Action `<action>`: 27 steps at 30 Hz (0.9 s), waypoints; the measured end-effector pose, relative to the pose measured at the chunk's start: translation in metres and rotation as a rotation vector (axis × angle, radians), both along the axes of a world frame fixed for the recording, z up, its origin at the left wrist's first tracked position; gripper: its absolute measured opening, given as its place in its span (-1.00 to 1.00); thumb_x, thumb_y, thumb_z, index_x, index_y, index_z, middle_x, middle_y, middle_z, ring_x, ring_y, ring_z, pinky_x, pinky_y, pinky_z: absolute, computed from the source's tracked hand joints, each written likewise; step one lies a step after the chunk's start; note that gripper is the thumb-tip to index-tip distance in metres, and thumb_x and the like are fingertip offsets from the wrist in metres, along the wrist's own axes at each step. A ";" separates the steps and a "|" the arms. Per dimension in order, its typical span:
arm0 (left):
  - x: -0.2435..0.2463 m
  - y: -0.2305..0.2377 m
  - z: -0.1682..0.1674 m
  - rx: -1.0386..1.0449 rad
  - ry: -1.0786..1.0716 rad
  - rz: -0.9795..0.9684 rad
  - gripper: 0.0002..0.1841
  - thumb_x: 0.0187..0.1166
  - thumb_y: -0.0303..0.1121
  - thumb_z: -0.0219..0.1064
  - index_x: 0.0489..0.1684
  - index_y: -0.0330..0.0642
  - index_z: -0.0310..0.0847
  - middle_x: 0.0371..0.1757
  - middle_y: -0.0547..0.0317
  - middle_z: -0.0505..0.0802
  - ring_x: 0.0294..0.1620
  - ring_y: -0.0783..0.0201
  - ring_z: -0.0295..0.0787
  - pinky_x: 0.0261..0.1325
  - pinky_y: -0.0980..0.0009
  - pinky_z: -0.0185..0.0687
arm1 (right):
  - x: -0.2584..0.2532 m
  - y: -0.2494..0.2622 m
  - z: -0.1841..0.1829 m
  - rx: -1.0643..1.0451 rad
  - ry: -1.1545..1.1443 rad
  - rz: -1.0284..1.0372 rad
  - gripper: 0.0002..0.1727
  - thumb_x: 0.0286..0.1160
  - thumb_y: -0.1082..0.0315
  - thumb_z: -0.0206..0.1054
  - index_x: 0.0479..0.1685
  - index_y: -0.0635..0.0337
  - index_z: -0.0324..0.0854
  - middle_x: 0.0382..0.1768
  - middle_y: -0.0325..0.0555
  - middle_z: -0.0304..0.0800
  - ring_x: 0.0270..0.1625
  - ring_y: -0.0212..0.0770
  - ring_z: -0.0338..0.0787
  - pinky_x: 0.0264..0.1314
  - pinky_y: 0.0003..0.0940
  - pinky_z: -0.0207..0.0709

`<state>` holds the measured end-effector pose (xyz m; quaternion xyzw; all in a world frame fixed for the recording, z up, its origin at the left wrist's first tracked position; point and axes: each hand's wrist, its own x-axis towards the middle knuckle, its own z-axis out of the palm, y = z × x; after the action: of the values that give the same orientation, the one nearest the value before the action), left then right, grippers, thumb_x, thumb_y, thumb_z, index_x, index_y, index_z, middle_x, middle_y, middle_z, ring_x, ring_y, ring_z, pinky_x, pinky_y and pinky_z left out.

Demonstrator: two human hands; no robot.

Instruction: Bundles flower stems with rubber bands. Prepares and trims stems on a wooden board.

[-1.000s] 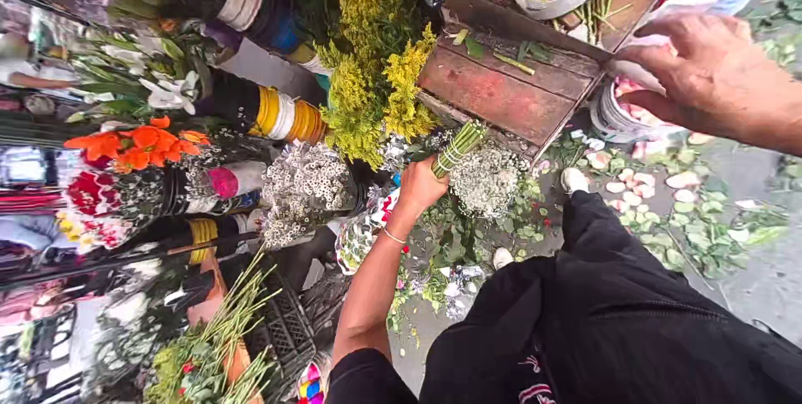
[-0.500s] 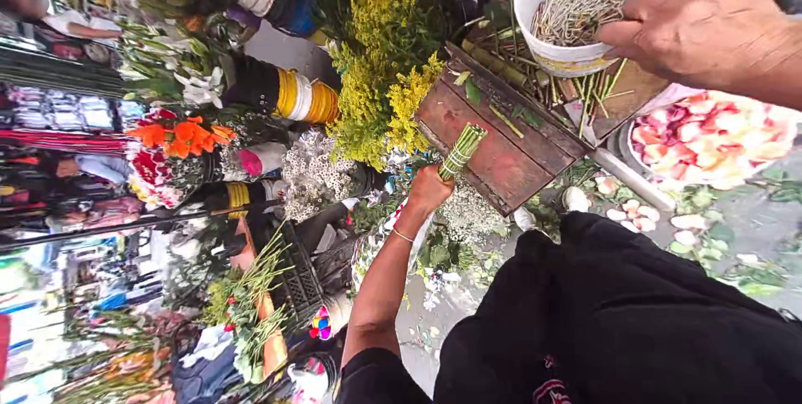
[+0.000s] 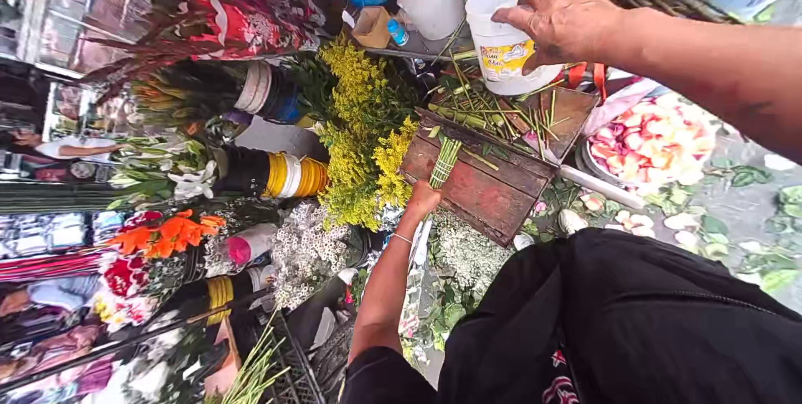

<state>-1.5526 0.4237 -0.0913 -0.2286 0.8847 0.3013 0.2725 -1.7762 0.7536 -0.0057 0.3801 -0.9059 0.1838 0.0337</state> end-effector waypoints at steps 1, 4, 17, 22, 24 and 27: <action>-0.003 -0.002 -0.002 0.003 -0.002 -0.002 -0.75 0.51 -0.37 0.39 -0.03 -0.40 0.62 -0.45 0.07 0.69 -0.62 0.29 0.56 -0.45 0.28 0.60 | -0.002 -0.003 0.002 0.010 -0.038 -0.013 0.04 0.00 0.22 0.81 0.69 -0.05 0.39 0.32 0.49 0.57 0.41 0.60 0.52 0.54 0.77 -0.18; -0.010 -0.004 -0.006 0.008 -0.023 -0.009 -0.77 0.53 -0.40 0.38 -0.03 -0.40 0.60 -0.49 0.11 0.66 -0.67 0.34 0.52 -0.50 0.35 0.56 | -0.010 -0.005 0.000 0.051 -0.083 0.005 -0.05 0.17 0.52 0.64 0.71 -0.17 0.36 0.24 0.52 0.59 0.32 0.62 0.57 0.41 0.72 0.09; -0.020 -0.008 -0.010 0.000 -0.060 -0.024 -0.82 0.52 -0.41 0.37 -0.10 -0.36 0.60 -0.58 0.19 0.60 -0.72 0.38 0.46 -0.56 0.41 0.50 | -0.017 -0.008 -0.004 0.080 -0.022 -0.125 -0.05 0.14 0.59 0.60 0.72 0.07 0.32 0.42 0.46 0.52 0.54 0.57 0.42 0.54 0.63 0.03; -0.025 -0.017 -0.023 -0.048 -0.091 0.016 -0.81 0.53 -0.40 0.36 -0.10 -0.37 0.59 -0.57 0.16 0.61 -0.72 0.35 0.48 -0.56 0.38 0.52 | 0.049 0.013 -0.025 -0.203 0.248 0.057 -0.65 0.66 0.39 0.19 0.34 0.33 0.50 0.04 0.43 0.67 0.13 0.51 0.71 0.11 0.39 0.49; -0.025 -0.019 -0.026 -0.063 -0.085 0.028 -0.81 0.52 -0.40 0.36 -0.11 -0.37 0.60 -0.56 0.15 0.62 -0.71 0.34 0.49 -0.55 0.37 0.52 | 0.105 0.037 -0.061 -0.135 0.047 -0.024 -0.59 0.65 0.11 0.28 -0.02 0.40 0.55 -0.25 0.32 0.68 -0.21 0.41 0.79 -0.30 0.27 0.58; -0.026 -0.021 -0.027 -0.066 -0.071 0.045 -0.80 0.52 -0.40 0.37 -0.10 -0.38 0.60 -0.53 0.13 0.63 -0.69 0.32 0.49 -0.53 0.35 0.53 | 0.178 0.082 -0.142 0.110 -0.639 -0.236 -0.19 0.30 -0.17 0.59 0.24 0.41 0.55 0.04 0.44 0.68 0.11 0.45 0.73 0.08 0.41 0.55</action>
<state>-1.5783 0.4031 -0.1181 -0.2681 0.8785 0.2696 0.2892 -1.5985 0.8357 -0.1482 0.1970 -0.9169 0.2395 -0.2513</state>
